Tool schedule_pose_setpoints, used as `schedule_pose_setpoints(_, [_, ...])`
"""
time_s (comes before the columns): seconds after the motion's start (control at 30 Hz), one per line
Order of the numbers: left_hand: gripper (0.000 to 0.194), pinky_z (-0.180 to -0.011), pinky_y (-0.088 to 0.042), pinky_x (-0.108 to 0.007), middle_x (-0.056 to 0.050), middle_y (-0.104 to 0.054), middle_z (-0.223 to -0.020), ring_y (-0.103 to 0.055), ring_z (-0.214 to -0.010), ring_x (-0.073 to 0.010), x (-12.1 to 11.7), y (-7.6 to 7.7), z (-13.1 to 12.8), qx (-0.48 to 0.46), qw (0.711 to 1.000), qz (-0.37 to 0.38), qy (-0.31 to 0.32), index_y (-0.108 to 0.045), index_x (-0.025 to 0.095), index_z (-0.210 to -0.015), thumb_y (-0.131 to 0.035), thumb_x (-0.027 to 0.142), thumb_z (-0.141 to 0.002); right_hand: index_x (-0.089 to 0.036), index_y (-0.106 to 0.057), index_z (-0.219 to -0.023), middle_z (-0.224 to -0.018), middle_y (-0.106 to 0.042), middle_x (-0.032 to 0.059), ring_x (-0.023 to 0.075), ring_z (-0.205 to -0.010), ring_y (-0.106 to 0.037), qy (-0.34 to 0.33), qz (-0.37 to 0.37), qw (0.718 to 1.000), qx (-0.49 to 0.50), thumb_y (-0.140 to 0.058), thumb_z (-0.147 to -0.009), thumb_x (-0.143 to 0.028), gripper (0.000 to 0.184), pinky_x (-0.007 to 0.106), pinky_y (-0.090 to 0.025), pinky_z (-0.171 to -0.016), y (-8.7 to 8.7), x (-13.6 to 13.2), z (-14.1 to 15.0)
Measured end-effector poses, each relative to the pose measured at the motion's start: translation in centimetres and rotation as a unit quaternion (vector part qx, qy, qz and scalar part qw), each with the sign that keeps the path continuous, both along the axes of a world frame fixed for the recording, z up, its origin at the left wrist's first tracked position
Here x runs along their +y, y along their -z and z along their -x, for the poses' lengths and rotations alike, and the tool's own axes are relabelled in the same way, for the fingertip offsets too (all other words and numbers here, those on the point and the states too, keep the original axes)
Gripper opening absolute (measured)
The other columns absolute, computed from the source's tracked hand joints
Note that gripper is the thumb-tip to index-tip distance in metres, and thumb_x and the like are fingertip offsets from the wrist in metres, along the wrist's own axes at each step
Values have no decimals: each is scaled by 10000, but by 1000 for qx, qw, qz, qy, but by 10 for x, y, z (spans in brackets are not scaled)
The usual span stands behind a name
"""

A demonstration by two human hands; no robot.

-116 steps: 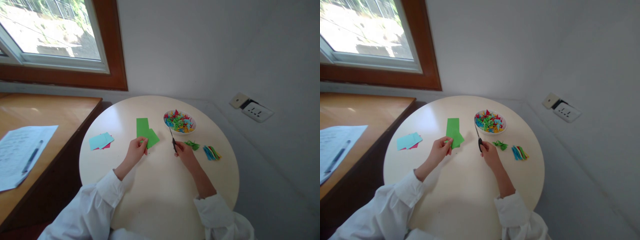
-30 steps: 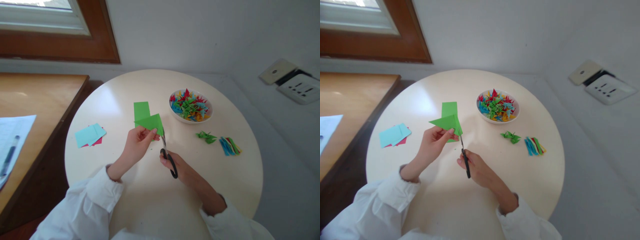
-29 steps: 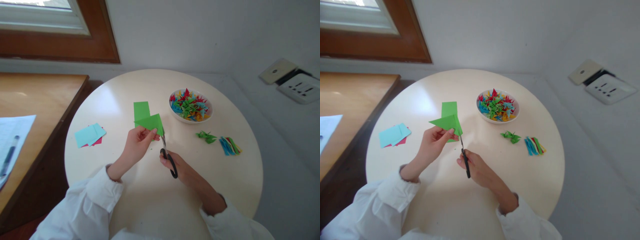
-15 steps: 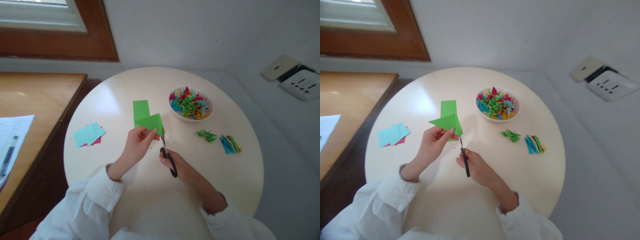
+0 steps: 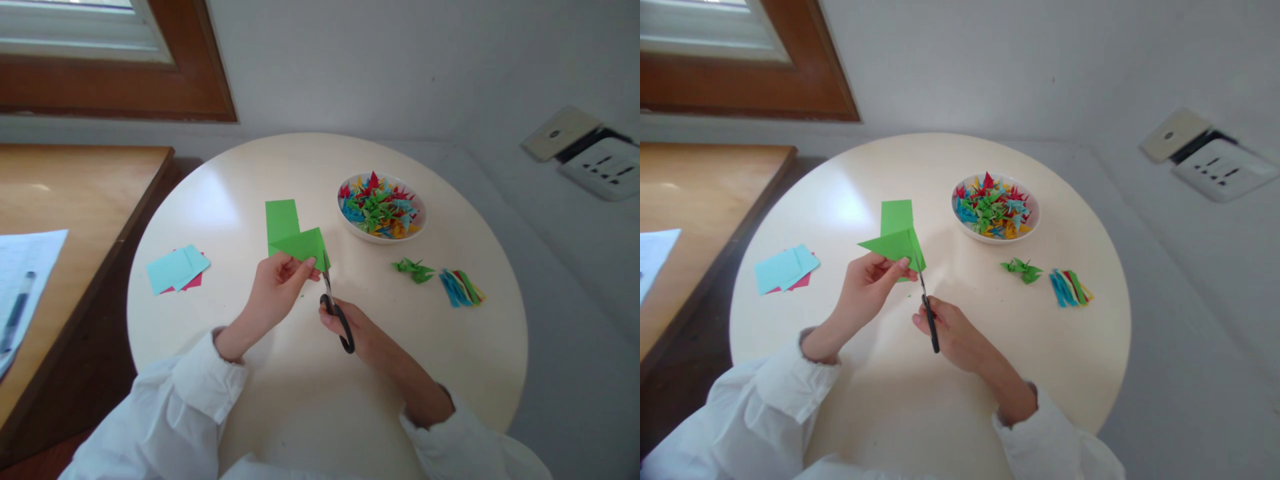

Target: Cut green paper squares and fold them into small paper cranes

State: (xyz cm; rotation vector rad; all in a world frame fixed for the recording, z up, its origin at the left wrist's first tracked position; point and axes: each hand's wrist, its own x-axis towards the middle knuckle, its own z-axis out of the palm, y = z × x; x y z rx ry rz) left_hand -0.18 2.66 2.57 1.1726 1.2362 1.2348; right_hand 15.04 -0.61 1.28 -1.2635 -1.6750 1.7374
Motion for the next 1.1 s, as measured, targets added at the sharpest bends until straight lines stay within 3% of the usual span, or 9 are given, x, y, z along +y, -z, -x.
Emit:
schedule_pose_setpoints(0.7, [207, -571, -504, -270, -42, -672, -593, -637, -587, -164, 0, 1, 0, 12, 1000, -5, -3, -581, 150, -619, -654, 329, -692, -201, -377, -673, -621, -369, -41, 110, -577, -339, 28, 18, 999, -5, -463, -813, -399, 257, 246, -302, -551, -8, -2, 3])
schedule_pose_setpoints(1.1, [197, -579, -506, -273, -47, -672, -593, -646, -609, -170, 0, 2, 0, 20, 1000, -14, -1, -580, 145, -640, -625, 321, -717, -199, -372, -662, -619, -358, -43, 104, -570, -334, 15, 20, 1000, -6, -453, -808, -378, 245, 245, -295, -539, -4, 0, 2])
